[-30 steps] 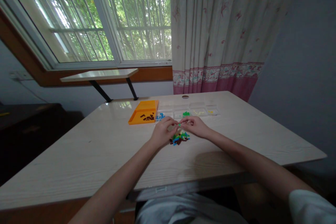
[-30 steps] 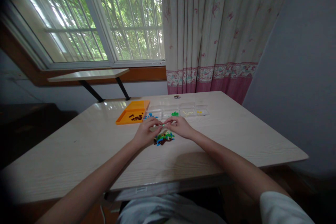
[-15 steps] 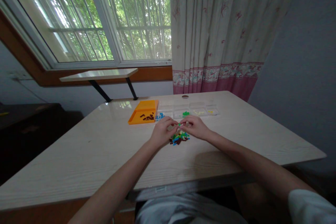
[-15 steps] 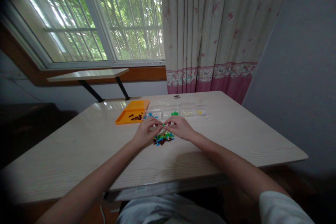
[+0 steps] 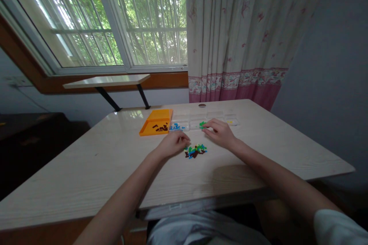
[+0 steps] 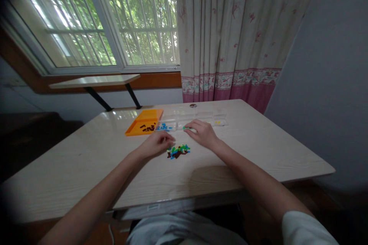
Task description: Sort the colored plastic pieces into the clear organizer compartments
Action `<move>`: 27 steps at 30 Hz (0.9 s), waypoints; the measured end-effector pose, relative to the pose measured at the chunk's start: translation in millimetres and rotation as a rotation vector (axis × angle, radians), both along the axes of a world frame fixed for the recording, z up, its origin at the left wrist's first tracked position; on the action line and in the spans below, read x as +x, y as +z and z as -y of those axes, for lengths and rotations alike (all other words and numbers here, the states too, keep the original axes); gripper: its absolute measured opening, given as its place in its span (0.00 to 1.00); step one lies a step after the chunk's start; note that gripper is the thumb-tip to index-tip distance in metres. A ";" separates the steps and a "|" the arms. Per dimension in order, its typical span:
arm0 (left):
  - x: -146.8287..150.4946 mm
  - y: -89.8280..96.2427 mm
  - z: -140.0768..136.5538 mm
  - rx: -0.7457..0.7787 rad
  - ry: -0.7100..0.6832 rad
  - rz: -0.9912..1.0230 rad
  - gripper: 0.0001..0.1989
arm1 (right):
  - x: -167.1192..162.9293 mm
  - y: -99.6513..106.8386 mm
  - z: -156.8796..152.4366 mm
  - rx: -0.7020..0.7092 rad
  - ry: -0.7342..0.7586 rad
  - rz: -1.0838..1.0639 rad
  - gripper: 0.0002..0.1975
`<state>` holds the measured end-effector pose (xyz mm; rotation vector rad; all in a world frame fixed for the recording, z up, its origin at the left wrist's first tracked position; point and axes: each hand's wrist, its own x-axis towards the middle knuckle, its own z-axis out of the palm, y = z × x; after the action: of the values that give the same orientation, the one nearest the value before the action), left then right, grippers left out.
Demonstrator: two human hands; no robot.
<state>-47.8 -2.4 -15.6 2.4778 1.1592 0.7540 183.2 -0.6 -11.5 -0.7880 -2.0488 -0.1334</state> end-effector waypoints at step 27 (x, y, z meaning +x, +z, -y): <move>-14.2 -2.1 -6.9 0.008 -0.010 -0.171 0.09 | 16.2 -3.5 -26.3 -0.066 -0.256 0.013 0.08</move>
<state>-62.0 4.5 -17.7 2.5949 1.2017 0.5536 199.4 25.7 -15.0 -1.0917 -1.9650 -0.2159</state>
